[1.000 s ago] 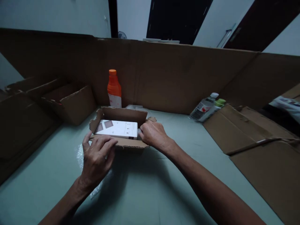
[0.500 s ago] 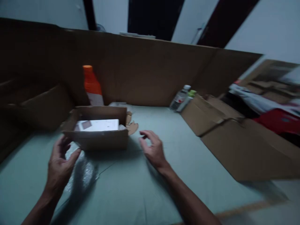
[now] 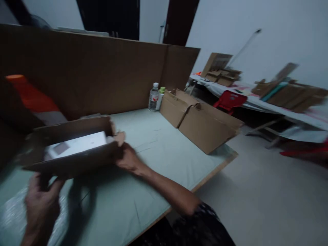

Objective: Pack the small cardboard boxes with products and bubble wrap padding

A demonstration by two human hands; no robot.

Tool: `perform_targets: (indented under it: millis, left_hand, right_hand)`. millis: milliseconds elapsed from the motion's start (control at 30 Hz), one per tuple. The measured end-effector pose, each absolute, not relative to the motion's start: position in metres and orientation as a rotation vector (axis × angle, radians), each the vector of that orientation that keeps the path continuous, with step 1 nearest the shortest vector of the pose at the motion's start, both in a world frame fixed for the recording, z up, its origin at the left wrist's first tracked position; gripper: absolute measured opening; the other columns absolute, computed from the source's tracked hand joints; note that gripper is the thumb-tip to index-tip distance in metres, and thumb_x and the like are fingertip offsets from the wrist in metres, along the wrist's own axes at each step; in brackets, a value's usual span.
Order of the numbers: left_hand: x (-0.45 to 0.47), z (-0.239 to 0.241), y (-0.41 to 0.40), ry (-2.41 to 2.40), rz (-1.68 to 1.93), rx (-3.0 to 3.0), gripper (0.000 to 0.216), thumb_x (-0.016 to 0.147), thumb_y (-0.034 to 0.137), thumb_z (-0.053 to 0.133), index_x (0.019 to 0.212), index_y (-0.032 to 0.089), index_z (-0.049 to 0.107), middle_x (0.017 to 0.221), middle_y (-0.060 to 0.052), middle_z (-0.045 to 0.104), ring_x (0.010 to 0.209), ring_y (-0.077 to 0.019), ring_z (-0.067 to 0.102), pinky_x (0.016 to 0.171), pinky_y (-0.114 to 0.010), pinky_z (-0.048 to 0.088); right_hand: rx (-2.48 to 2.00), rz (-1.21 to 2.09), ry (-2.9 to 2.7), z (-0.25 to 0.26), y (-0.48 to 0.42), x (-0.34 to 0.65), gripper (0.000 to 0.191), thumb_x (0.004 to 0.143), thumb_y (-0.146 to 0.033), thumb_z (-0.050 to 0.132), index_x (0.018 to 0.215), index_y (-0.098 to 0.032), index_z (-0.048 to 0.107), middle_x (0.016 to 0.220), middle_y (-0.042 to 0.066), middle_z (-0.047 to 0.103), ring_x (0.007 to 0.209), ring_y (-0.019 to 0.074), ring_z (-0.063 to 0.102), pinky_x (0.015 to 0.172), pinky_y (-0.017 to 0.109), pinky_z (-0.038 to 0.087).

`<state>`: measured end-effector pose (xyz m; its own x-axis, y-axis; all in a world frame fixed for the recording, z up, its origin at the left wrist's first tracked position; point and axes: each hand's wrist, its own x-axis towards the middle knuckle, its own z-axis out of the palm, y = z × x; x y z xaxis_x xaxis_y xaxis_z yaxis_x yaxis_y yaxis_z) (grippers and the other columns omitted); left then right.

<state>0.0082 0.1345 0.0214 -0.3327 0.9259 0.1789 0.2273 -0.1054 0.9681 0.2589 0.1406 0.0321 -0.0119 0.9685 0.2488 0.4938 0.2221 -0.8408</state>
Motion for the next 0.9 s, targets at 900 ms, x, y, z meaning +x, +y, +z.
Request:
perform_targets:
  millis: [900]
  left_hand:
    - [-0.042,0.008,0.081,1.48,1.339,1.632,0.042,0.088,0.024,0.057,0.129,0.024,0.057,0.125,-0.009,0.065,0.105,-0.0214,0.066,0.088,-0.036,0.057]
  right_hand:
    - [-1.72,0.922,-1.468,-0.023,0.119,0.261,0.049,0.067,-0.051,0.066,0.104,-0.018,0.069,0.105,0.013,0.077,0.098,0.0343,0.073,0.082,0.04,0.06]
